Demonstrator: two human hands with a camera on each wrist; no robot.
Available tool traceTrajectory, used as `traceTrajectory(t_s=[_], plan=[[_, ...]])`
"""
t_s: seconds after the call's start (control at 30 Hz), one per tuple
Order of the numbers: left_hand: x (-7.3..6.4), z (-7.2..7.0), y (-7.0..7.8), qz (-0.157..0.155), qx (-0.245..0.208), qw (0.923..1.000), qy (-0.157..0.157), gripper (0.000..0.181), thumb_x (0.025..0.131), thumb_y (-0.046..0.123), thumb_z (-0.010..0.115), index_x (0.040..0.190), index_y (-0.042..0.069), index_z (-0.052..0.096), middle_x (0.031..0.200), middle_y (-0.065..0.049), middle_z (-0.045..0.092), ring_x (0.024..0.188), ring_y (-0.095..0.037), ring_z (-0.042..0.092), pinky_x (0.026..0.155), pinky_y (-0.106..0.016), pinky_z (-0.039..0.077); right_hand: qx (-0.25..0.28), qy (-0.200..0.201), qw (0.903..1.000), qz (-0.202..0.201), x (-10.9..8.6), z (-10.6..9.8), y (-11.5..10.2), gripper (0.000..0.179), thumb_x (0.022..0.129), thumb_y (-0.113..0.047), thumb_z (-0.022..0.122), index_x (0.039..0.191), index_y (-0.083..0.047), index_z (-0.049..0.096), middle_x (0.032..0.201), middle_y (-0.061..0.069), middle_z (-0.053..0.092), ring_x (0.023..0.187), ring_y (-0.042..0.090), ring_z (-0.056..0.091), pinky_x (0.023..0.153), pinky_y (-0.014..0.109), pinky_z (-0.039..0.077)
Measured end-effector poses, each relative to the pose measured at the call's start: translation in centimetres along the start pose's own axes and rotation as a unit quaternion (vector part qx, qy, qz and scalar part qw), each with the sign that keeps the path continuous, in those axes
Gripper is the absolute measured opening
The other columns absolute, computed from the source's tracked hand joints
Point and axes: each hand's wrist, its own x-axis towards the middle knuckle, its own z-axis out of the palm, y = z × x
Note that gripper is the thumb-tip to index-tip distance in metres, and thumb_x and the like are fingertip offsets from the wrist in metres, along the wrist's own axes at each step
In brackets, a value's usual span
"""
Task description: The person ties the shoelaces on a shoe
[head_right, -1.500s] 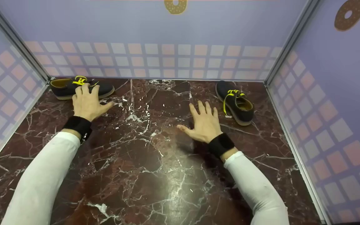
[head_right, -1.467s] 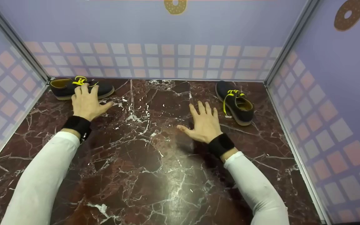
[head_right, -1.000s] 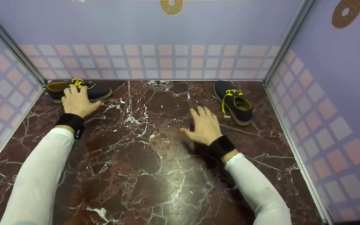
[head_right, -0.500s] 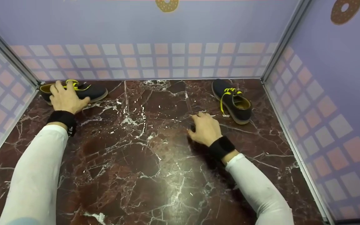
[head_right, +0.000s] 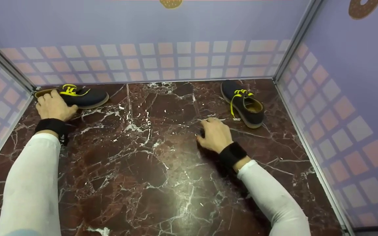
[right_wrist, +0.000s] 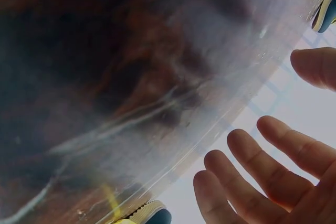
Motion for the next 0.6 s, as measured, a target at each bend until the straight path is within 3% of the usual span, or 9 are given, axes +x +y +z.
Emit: traceTrajectory(t_s=[0.17,0.43,0.6], plan=[[0.2,-0.6,-0.6,-0.007,-0.009,0.9999,0.007,0.085,0.098,0.03,0.072,0.161,-0.014,0.036,0.157,-0.046,0.049,0.15,-0.066,0.039,0.131,-0.073,0.03,0.004,0.002,1.0,0.001,-0.1,0.0,-0.1,0.053,0.09,-0.038,0.084,0.132,-0.007,0.077,0.133,0.02,0.078,0.115,0.049,0.076,0.089,0.068,0.064],[-0.1,-1.0,-1.0,-0.017,0.009,0.9998,0.002,0.082,0.093,0.025,0.078,0.155,-0.014,0.04,0.153,-0.049,0.052,0.147,-0.068,0.041,0.129,-0.074,0.031,0.012,-0.001,0.9999,0.005,-0.4,-0.4,-0.2,0.054,0.089,-0.039,0.085,0.132,-0.007,0.077,0.137,0.019,0.077,0.119,0.05,0.076,0.094,0.067,0.064],[-0.1,-1.3,-1.2,-0.012,0.028,0.9995,0.003,0.077,0.097,0.023,0.074,0.156,-0.014,0.042,0.153,-0.049,0.053,0.146,-0.069,0.042,0.13,-0.073,0.031,0.011,-0.001,0.9999,0.006,-0.6,-0.5,-0.4,0.055,0.09,-0.039,0.084,0.133,-0.007,0.076,0.137,0.018,0.077,0.12,0.049,0.075,0.092,0.067,0.064]])
